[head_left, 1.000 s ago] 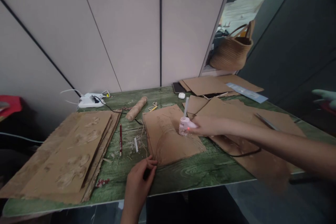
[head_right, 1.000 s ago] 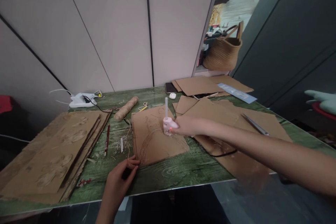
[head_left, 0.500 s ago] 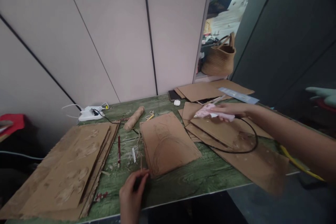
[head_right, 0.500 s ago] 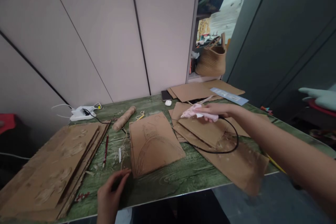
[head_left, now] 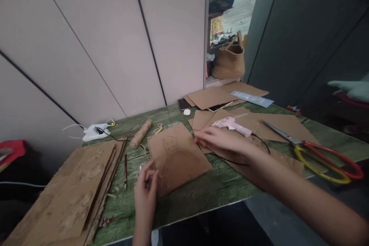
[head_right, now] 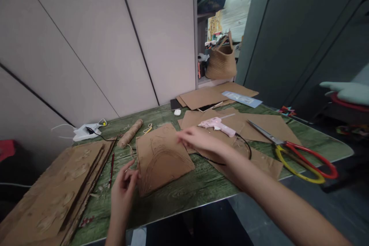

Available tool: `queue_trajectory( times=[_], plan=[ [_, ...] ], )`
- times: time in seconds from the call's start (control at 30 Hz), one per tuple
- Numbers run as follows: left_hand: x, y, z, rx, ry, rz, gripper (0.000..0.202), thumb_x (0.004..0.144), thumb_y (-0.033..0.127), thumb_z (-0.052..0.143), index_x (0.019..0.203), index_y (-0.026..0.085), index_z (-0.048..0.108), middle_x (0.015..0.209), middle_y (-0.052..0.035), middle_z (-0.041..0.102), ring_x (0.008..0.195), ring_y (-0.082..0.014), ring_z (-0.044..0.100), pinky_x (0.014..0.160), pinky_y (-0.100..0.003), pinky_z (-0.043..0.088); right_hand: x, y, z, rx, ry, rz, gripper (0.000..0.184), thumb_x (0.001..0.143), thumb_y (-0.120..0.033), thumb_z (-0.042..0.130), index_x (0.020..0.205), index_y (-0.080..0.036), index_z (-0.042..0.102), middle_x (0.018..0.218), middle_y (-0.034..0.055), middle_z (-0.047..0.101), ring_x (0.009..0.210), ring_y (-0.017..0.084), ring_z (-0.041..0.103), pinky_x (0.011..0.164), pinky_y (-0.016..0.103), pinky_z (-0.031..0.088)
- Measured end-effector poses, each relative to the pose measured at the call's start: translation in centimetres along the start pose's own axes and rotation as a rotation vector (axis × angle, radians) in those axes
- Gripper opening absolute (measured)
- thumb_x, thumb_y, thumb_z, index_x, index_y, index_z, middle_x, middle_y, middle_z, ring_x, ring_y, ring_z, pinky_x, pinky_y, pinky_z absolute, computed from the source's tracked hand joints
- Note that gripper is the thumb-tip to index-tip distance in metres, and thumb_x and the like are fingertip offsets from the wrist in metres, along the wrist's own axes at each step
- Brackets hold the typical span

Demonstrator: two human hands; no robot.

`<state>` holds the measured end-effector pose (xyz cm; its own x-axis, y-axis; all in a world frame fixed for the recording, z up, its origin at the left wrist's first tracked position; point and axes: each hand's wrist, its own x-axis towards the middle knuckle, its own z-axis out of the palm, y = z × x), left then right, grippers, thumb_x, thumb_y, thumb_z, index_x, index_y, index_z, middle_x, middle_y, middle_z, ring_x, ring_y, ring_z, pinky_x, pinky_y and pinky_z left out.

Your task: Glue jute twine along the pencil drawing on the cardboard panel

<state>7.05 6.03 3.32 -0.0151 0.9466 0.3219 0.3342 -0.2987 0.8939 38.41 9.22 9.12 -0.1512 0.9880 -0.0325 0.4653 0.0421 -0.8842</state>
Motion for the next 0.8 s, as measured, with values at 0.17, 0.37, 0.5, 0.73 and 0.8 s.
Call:
queue_trajectory(
  times=[0.17,0.37,0.5,0.73,0.8],
  plan=[
    [0.2,1.1,2.3,-0.017,-0.127,-0.013,0.035,0.087,0.041,0.064,0.113,0.020,0.053,0.069,0.0024,0.070,0.064,-0.0154,0.067,0.064,-0.024,0.050,1.5,-2.0,10.0,0.263,-0.417,-0.037,0.060,0.089,-0.070,0.048,0.079,-0.015,0.069,0.062,-0.0019,0.052,0.056,0.010,0.047,0.052,0.023,0.036],
    [-0.4,-0.2,1.0,0.022,-0.109,-0.083,0.028,0.079,0.040,0.071,0.085,0.023,0.049,0.064,0.0034,0.070,0.055,-0.0146,0.064,0.057,-0.022,0.046,3.6,-0.4,12.7,0.377,-0.378,-0.168,0.033,0.077,-0.050,0.071,0.075,-0.017,0.067,0.068,-0.0017,0.061,0.065,0.013,0.052,0.059,0.024,0.038],
    [-1.2,-1.1,-1.0,0.095,-0.088,-0.079,0.021,0.084,0.042,0.065,0.086,0.022,0.057,0.061,0.0032,0.068,0.055,-0.0147,0.063,0.057,-0.023,0.046,3.6,0.5,12.0,0.379,-0.382,-0.144,0.026,0.074,-0.042,0.073,0.078,-0.017,0.069,0.073,0.0014,0.067,0.070,0.016,0.059,0.067,0.027,0.044],
    [-4.3,-2.1,-3.4,0.294,-0.099,0.026,0.021,0.092,0.038,0.057,0.089,0.021,0.069,0.084,-0.0050,0.073,0.078,-0.0203,0.068,0.072,-0.030,0.053,1.2,0.4,12.7,0.316,-0.342,-0.160,0.017,0.073,-0.031,0.073,0.073,-0.019,0.062,0.073,-0.0014,0.064,0.070,0.014,0.056,0.068,0.026,0.043],
    [-4.8,-2.0,-3.6,0.331,-0.165,0.125,0.018,0.095,0.032,0.055,0.094,0.022,0.070,0.091,-0.0062,0.073,0.089,-0.0216,0.067,0.081,-0.034,0.053,0.9,0.3,13.1,0.268,-0.335,-0.175,0.012,0.074,-0.027,0.070,0.073,-0.018,0.062,0.072,-0.0015,0.062,0.068,0.014,0.055,0.066,0.026,0.042]
  ],
)
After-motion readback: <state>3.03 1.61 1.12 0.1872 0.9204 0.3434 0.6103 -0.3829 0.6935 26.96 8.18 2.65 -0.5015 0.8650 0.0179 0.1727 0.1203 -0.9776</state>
